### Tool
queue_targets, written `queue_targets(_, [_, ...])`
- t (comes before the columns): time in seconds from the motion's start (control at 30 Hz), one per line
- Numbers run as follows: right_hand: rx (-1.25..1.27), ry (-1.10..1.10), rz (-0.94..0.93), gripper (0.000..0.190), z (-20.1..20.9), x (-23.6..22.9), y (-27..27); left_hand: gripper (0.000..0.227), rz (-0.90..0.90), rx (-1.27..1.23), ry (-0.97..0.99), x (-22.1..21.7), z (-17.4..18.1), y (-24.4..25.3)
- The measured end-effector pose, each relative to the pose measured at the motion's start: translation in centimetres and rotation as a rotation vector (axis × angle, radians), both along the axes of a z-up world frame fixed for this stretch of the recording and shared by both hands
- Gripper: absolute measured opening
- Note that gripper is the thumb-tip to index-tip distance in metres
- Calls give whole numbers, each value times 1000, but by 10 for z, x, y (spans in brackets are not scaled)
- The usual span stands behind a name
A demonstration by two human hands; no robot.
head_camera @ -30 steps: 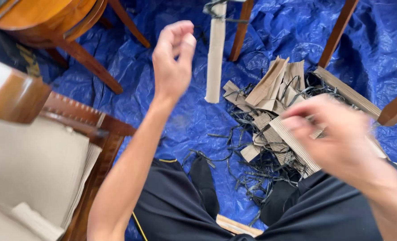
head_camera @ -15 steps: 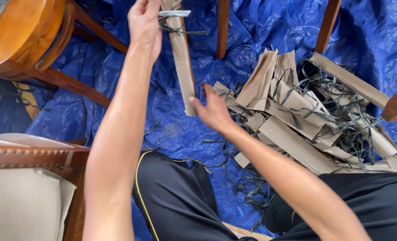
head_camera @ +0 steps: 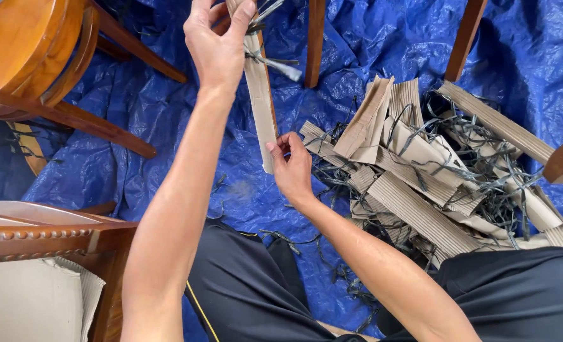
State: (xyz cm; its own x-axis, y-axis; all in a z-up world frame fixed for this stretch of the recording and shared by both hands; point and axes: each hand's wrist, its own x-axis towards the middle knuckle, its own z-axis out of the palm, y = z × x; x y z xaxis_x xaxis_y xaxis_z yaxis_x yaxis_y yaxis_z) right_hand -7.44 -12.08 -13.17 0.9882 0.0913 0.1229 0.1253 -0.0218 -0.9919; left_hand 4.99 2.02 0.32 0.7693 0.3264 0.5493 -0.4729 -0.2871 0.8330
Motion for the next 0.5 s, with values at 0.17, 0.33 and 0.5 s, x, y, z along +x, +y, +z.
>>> queue_targets(0.17, [0, 51, -9, 23, -8, 1, 2, 31, 278, 270, -194, -9, -8, -17])
queue_targets(0.33, [-62, -8, 19, 29, -26, 6, -4, 23, 309, 336, -203, -4, -21, -9])
queue_targets(0.5, [-106, 20, 34, 23, -42, 7, -39, 30, 146, 32, 266, -34, -19, 6])
